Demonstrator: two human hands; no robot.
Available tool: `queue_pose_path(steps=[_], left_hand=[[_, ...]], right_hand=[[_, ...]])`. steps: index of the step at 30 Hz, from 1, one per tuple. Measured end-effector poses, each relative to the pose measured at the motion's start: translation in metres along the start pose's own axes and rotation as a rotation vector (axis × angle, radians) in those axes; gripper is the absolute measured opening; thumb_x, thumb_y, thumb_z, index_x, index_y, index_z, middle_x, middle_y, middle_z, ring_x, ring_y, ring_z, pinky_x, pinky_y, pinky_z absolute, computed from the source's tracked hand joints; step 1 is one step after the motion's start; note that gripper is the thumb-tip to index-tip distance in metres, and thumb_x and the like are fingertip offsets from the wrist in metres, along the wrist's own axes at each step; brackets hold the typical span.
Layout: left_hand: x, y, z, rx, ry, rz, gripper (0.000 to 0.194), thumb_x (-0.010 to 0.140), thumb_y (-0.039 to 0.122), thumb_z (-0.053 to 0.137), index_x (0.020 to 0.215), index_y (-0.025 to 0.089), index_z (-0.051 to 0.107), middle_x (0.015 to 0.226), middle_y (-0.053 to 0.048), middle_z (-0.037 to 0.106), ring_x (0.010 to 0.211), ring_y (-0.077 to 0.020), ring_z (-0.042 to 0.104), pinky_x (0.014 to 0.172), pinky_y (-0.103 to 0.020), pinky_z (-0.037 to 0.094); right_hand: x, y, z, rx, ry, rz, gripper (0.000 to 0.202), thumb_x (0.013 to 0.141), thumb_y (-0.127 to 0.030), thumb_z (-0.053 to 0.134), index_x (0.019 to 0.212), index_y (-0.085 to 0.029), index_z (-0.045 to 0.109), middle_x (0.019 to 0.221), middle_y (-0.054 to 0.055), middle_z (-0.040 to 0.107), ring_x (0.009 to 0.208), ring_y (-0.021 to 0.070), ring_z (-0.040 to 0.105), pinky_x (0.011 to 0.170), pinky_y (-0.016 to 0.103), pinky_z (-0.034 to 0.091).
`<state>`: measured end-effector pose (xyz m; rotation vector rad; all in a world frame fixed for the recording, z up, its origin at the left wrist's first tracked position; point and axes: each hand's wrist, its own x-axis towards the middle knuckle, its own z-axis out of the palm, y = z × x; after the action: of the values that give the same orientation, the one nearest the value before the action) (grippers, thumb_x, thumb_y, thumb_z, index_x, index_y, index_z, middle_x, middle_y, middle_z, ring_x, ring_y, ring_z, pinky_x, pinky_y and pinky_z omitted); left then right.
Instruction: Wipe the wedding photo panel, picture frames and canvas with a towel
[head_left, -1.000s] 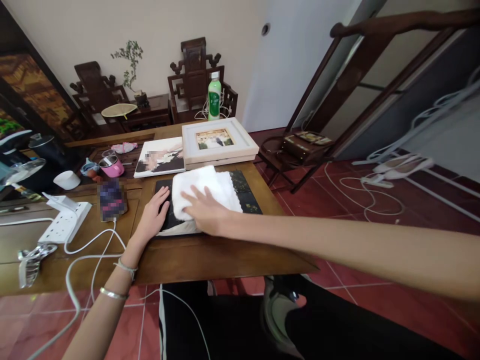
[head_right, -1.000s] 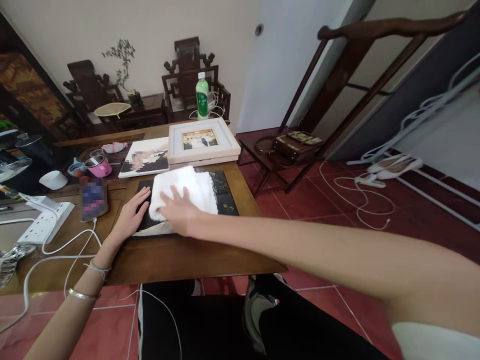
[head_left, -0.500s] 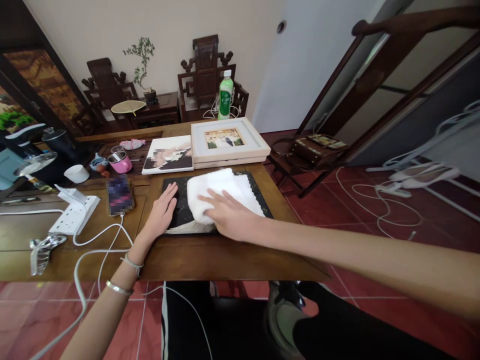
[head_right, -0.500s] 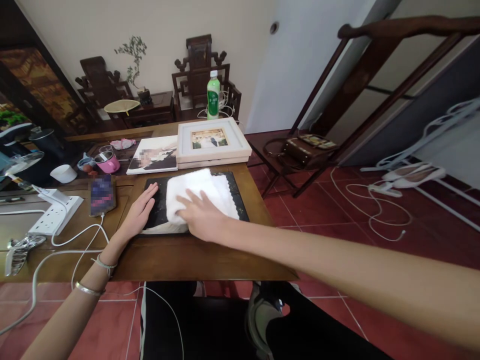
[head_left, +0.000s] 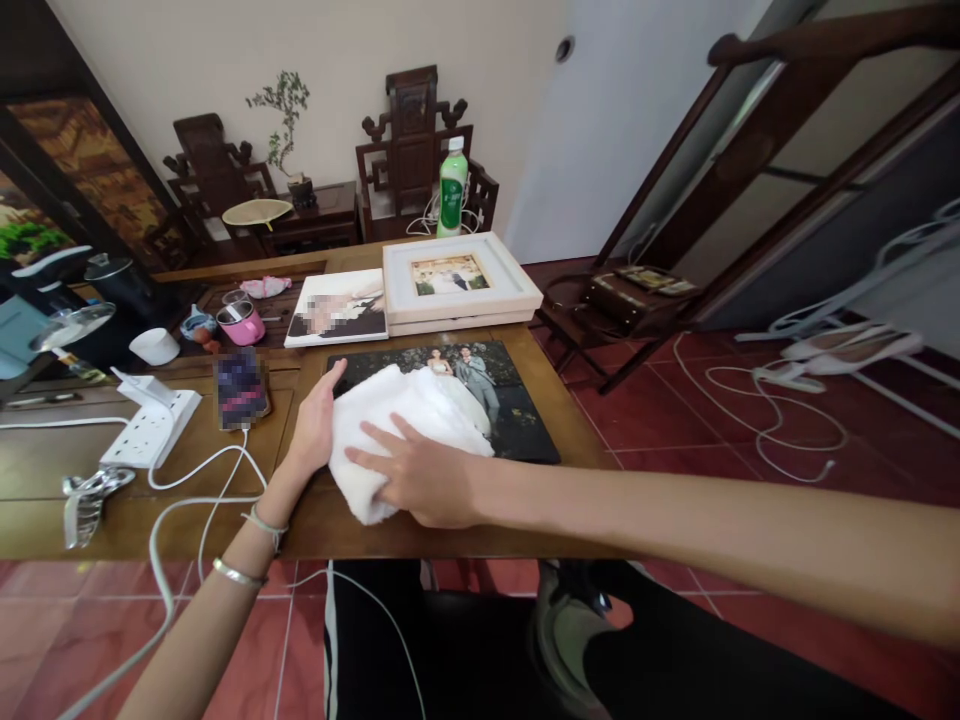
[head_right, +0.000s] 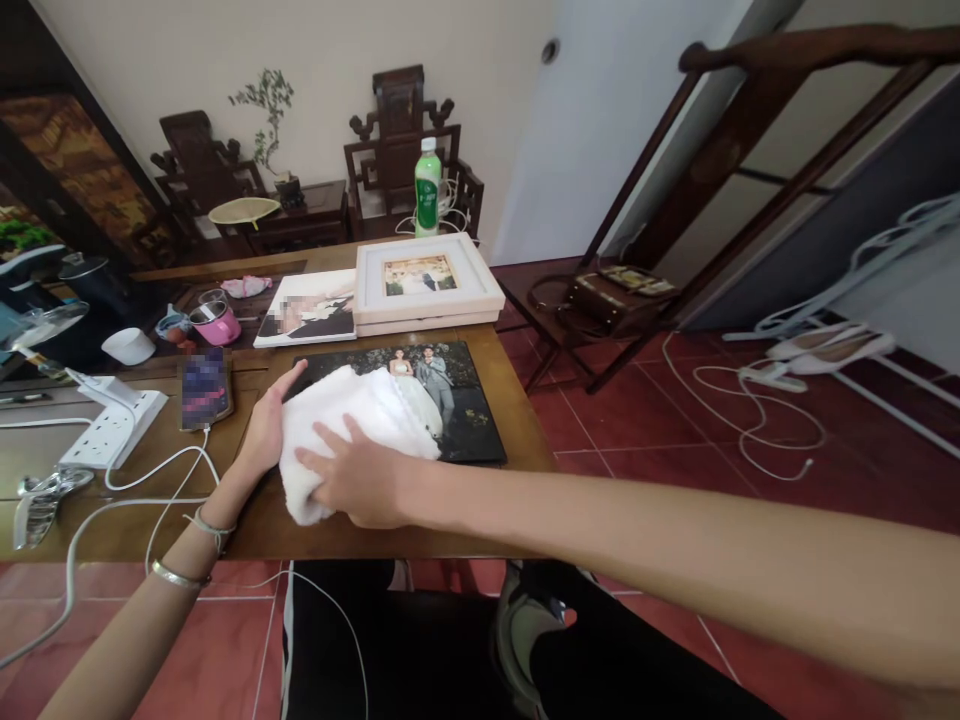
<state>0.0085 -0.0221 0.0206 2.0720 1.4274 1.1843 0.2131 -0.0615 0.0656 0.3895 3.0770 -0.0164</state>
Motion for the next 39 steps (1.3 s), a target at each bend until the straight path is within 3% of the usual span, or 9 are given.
queue_pose_path(steps=[5, 9, 13, 20, 24, 27, 31, 35, 39], left_hand=[[0.002, 0.003, 0.000, 0.047, -0.125, -0.022, 0.057, 0.098, 0.048, 0.023, 0.126, 0.014, 0.060, 0.134, -0.009, 0.058, 0.132, -0.0235, 0.046, 0.114, -0.043, 0.032], [0.004, 0.001, 0.000, 0.109, -0.220, 0.038, 0.043, 0.095, 0.037, 0.037, 0.121, 0.014, 0.064, 0.135, -0.011, 0.057, 0.135, -0.0240, 0.043, 0.114, -0.045, 0.032], [0.003, -0.002, -0.001, 0.142, -0.250, 0.073, 0.040, 0.093, 0.031, 0.042, 0.125, 0.017, 0.060, 0.138, -0.010, 0.054, 0.137, -0.0247, 0.040, 0.115, -0.049, 0.029], [0.003, -0.006, 0.000, 0.173, -0.217, 0.078, 0.040, 0.092, 0.032, 0.045, 0.126, 0.016, 0.059, 0.139, -0.011, 0.054, 0.128, -0.0269, 0.050, 0.111, -0.045, 0.035], [0.003, -0.002, -0.001, 0.178, -0.233, 0.073, 0.042, 0.094, 0.037, 0.042, 0.127, 0.016, 0.058, 0.135, -0.011, 0.056, 0.126, -0.0267, 0.051, 0.109, -0.044, 0.037], [0.002, 0.002, -0.001, 0.190, -0.254, 0.079, 0.046, 0.093, 0.042, 0.045, 0.131, 0.017, 0.055, 0.139, -0.011, 0.053, 0.130, -0.0269, 0.047, 0.112, -0.043, 0.034], [0.002, 0.004, 0.000, 0.234, -0.263, 0.049, 0.055, 0.089, 0.047, 0.053, 0.134, 0.016, 0.052, 0.145, -0.014, 0.046, 0.138, -0.0288, 0.037, 0.115, -0.049, 0.029], [0.001, 0.002, 0.001, 0.231, -0.250, 0.062, 0.055, 0.088, 0.045, 0.055, 0.133, 0.014, 0.053, 0.143, -0.015, 0.048, 0.137, -0.0276, 0.038, 0.115, -0.048, 0.029], [0.002, 0.001, 0.002, 0.223, -0.232, 0.068, 0.055, 0.087, 0.046, 0.055, 0.132, 0.013, 0.054, 0.142, -0.015, 0.049, 0.136, -0.0278, 0.040, 0.115, -0.047, 0.030]], right_hand=[[-0.025, 0.012, -0.003, 0.114, 0.061, -0.028, 0.028, 0.071, -0.002, 0.053, 0.086, -0.018, 0.070, 0.134, 0.011, 0.055, 0.124, 0.0347, 0.046, 0.093, 0.051, 0.042], [-0.033, 0.025, -0.009, 0.195, 0.102, 0.241, 0.038, 0.068, 0.004, 0.046, 0.090, -0.017, 0.069, 0.119, 0.013, 0.062, 0.113, 0.0287, 0.055, 0.088, 0.039, 0.045], [-0.015, 0.057, -0.016, 0.241, 0.101, 0.509, 0.039, 0.073, 0.000, 0.044, 0.102, -0.012, 0.067, 0.106, 0.016, 0.065, 0.096, 0.0261, 0.062, 0.076, 0.030, 0.045], [0.058, 0.096, -0.032, 0.244, 0.176, 0.366, 0.035, 0.076, -0.001, 0.043, 0.102, -0.011, 0.064, 0.106, 0.015, 0.068, 0.097, 0.0246, 0.060, 0.075, 0.028, 0.041], [0.067, 0.096, -0.039, 0.224, 0.101, 0.330, 0.034, 0.078, -0.002, 0.044, 0.104, -0.011, 0.063, 0.106, 0.015, 0.067, 0.094, 0.0236, 0.060, 0.070, 0.027, 0.040], [0.043, 0.099, -0.035, 0.197, 0.061, 0.330, 0.035, 0.075, 0.000, 0.045, 0.103, -0.011, 0.063, 0.102, 0.014, 0.067, 0.090, 0.0232, 0.061, 0.069, 0.027, 0.040], [-0.017, 0.108, -0.020, 0.156, 0.009, 0.419, 0.037, 0.072, 0.001, 0.044, 0.100, -0.011, 0.064, 0.096, 0.013, 0.067, 0.091, 0.0241, 0.060, 0.073, 0.029, 0.042], [-0.070, 0.116, -0.008, 0.126, -0.008, 0.503, 0.037, 0.070, 0.003, 0.042, 0.096, -0.011, 0.065, 0.096, 0.014, 0.066, 0.093, 0.0256, 0.061, 0.078, 0.031, 0.044], [-0.094, 0.123, 0.001, 0.116, -0.006, 0.592, 0.039, 0.072, 0.003, 0.042, 0.101, -0.011, 0.064, 0.106, 0.017, 0.065, 0.101, 0.0276, 0.061, 0.084, 0.034, 0.046]])
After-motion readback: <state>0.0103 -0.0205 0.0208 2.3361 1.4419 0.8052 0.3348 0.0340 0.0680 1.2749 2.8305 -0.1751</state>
